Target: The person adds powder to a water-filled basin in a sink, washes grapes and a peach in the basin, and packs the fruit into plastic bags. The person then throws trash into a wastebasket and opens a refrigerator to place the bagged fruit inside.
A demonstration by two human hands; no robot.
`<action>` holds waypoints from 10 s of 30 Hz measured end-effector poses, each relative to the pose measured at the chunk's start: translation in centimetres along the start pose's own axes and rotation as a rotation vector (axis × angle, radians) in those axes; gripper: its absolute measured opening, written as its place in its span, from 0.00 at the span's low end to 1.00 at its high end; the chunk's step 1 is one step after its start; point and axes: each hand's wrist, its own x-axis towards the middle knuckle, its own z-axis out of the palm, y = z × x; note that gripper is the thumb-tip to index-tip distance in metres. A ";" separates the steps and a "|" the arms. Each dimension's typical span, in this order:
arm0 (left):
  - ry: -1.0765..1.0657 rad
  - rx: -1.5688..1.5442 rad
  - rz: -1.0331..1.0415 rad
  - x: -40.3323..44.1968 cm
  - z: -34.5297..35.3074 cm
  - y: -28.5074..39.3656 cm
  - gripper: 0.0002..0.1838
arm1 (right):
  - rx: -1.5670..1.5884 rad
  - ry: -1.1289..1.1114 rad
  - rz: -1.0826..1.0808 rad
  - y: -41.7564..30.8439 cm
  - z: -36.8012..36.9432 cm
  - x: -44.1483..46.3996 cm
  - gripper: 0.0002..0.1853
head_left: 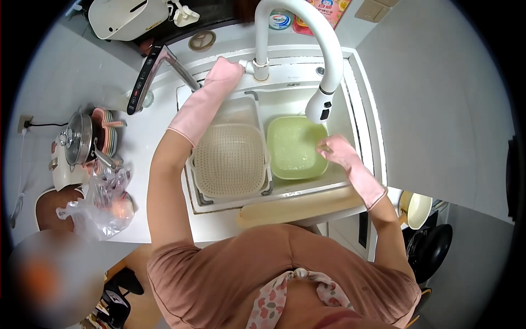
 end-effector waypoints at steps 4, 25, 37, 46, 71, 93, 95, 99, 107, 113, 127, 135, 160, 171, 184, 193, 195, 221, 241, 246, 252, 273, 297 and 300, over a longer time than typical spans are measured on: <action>-0.014 -0.064 -0.005 4.1 0.1 1.8 0.19 | -0.001 0.017 0.013 -0.5 -1.1 -0.4 0.14; 0.165 0.679 0.380 10.0 -0.2 -0.7 0.26 | 0.526 0.025 0.264 -6.6 0.2 -2.4 0.22; -0.067 -0.190 0.787 -4.3 -4.1 -5.9 0.16 | 1.013 0.688 0.235 -10.7 2.1 -23.4 0.18; -0.073 -0.533 0.650 -33.9 2.5 -4.0 0.19 | 0.791 0.771 1.169 -7.1 36.9 -53.5 0.36; -1.321 -0.418 0.595 -62.8 24.8 -3.3 0.30 | 0.320 1.778 1.713 4.9 55.0 -77.7 0.20; -1.263 0.095 0.629 -68.9 30.9 -4.4 0.15 | 0.322 0.785 1.878 -9.7 56.3 -89.5 0.22; -1.242 0.116 0.638 -68.5 30.9 -4.8 0.14 | 0.224 0.533 1.843 -5.2 60.1 -90.3 0.26; -1.136 0.163 0.659 -67.7 30.1 -5.6 0.14 | 0.154 -0.051 1.626 1.6 70.2 -87.3 0.24; -1.000 0.252 0.612 -66.8 28.0 -6.9 0.14 | -0.005 0.273 1.677 3.9 81.3 -85.7 0.02; -1.009 0.225 0.571 -69.0 29.9 -6.1 0.17 | 0.885 0.482 1.888 4.4 77.6 -87.9 0.05; -1.454 0.037 1.241 -82.6 32.2 -1.0 0.63 | 0.112 -0.053 1.011 -10.6 26.2 -74.6 0.38; -0.966 -0.492 1.094 -63.2 24.1 2.7 0.38 | 0.128 0.647 0.355 -12.2 9.7 -58.6 0.43; 0.139 -0.288 0.763 -32.3 6.8 -3.8 0.46 | 0.284 0.386 -0.002 -20.0 -6.3 -23.0 0.13; 0.124 -0.603 0.632 -28.6 9.8 -4.0 0.41 | 1.220 0.474 0.118 -12.5 -6.6 -18.7 0.09; 0.037 -0.391 0.577 -29.4 7.7 -5.1 0.41 | 0.518 0.402 -0.192 -15.6 -8.5 -18.3 0.14; 0.118 -0.326 0.645 -29.8 9.9 -5.0 0.42 | 0.702 0.161 0.049 -16.2 -5.5 -17.3 0.09; -0.069 -0.500 0.541 -29.3 9.8 -5.6 0.46 | 0.909 0.164 0.148 -15.2 -5.0 -16.6 0.09; -0.309 -0.625 0.724 -34.2 8.6 -4.8 0.38 | 0.637 0.492 0.211 -18.6 -6.7 -27.9 0.14; -1.582 0.025 1.183 -74.0 23.5 0.1 0.33 | 0.726 0.423 1.108 -18.4 22.5 -69.1 0.23; -1.636 0.383 1.510 -86.9 29.5 -3.2 0.47 | 0.540 0.428 1.264 -20.5 31.6 -77.7 0.42; -1.597 0.549 1.547 -96.6 36.3 -5.7 0.63 | 0.870 0.590 1.309 -17.1 41.1 -86.6 0.43; -0.890 0.076 1.069 -73.8 43.3 -8.7 0.36 | 0.415 -0.054 1.540 3.6 77.3 -86.8 0.18; -0.971 0.486 1.212 -69.9 50.7 2.0 0.31 | 1.329 0.929 1.098 -6.0 38.8 -61.9 0.23; -1.111 0.498 1.177 -69.5 47.9 -2.3 0.38 | 1.305 1.131 1.334 -7.7 38.8 -61.0 0.27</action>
